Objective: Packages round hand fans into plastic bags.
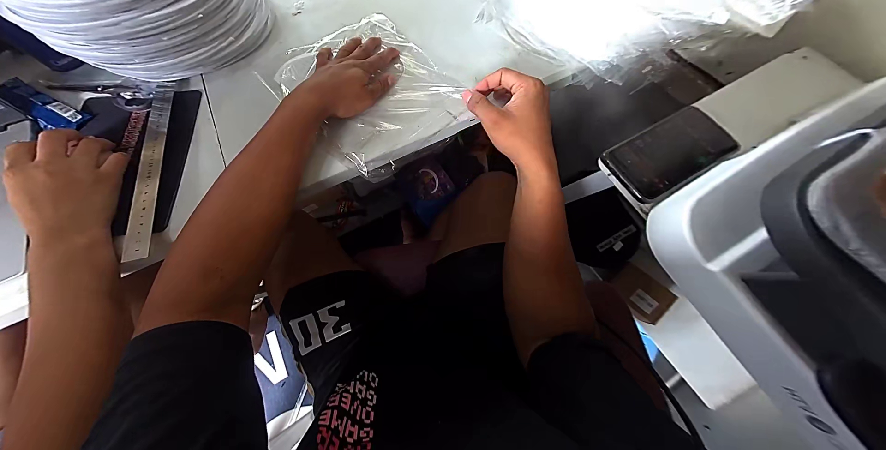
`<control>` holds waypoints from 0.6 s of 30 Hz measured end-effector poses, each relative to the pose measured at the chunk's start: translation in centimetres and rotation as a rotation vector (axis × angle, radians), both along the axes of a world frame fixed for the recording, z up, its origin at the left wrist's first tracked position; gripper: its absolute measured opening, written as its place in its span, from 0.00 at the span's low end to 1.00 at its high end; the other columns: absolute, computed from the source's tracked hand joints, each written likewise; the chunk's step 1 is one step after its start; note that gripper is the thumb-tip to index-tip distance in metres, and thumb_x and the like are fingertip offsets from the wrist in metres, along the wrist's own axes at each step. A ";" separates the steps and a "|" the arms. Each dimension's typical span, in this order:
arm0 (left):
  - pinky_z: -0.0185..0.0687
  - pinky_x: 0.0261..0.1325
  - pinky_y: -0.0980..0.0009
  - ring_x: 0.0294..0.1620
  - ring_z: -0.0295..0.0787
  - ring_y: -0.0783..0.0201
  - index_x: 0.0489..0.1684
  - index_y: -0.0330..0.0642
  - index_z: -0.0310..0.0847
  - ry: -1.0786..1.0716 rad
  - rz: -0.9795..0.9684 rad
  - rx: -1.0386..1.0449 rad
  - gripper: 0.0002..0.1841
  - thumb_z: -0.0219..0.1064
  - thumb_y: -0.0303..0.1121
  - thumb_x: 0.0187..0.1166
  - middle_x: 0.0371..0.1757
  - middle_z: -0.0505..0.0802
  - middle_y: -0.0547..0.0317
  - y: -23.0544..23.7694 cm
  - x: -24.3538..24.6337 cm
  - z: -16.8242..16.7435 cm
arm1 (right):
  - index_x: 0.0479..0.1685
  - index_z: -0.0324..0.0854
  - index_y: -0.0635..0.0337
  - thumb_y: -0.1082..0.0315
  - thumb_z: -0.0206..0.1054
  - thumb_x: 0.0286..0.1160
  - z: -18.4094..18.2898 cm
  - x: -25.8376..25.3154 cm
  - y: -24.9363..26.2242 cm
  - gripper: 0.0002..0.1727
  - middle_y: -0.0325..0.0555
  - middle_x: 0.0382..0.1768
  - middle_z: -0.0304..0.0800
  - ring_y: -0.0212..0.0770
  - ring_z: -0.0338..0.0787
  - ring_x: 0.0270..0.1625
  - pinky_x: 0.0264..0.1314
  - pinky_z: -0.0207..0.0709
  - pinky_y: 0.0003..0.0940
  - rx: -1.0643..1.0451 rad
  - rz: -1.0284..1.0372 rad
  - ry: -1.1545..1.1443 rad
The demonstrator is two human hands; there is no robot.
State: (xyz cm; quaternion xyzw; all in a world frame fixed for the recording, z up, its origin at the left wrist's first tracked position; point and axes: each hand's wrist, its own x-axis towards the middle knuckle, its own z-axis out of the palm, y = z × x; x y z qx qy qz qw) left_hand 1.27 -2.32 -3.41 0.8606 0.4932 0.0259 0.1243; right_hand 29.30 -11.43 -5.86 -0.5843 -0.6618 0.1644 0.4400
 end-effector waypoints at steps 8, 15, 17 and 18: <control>0.33 0.86 0.24 0.98 0.41 0.48 0.94 0.73 0.54 -0.004 0.031 0.003 0.33 0.36 0.64 0.89 0.97 0.55 0.62 0.1 -0.2 0.2 | 0.54 0.86 0.62 0.51 0.66 0.79 3.0 -0.5 -3.0 0.22 0.55 0.50 0.92 0.54 0.89 0.58 0.63 0.79 0.58 0.111 -0.108 -0.264; 0.37 0.85 0.24 0.97 0.43 0.48 0.94 0.72 0.55 -0.007 0.018 0.034 0.34 0.36 0.65 0.88 0.97 0.57 0.61 0.3 -0.3 -0.2 | 0.70 0.86 0.52 0.44 0.70 0.74 0.4 -11.7 -9.5 0.30 0.39 0.70 0.87 0.43 0.80 0.77 0.83 0.68 0.51 0.141 0.674 -0.454; 0.37 0.85 0.24 0.97 0.43 0.47 0.94 0.72 0.56 -0.010 0.023 0.029 0.33 0.37 0.64 0.88 0.97 0.57 0.61 0.1 -0.5 -0.1 | 0.80 0.78 0.56 0.54 0.66 0.79 -0.3 -12.5 -10.7 0.30 0.42 0.81 0.78 0.44 0.72 0.85 0.86 0.64 0.48 0.099 0.777 -0.541; 0.36 0.85 0.24 0.97 0.42 0.47 0.94 0.72 0.55 -0.010 0.025 0.019 0.33 0.37 0.64 0.89 0.97 0.56 0.61 0.0 -0.5 -0.1 | 0.79 0.78 0.56 0.58 0.64 0.80 -0.5 -12.4 -10.9 0.28 0.42 0.80 0.79 0.44 0.73 0.85 0.85 0.65 0.48 0.108 0.769 -0.541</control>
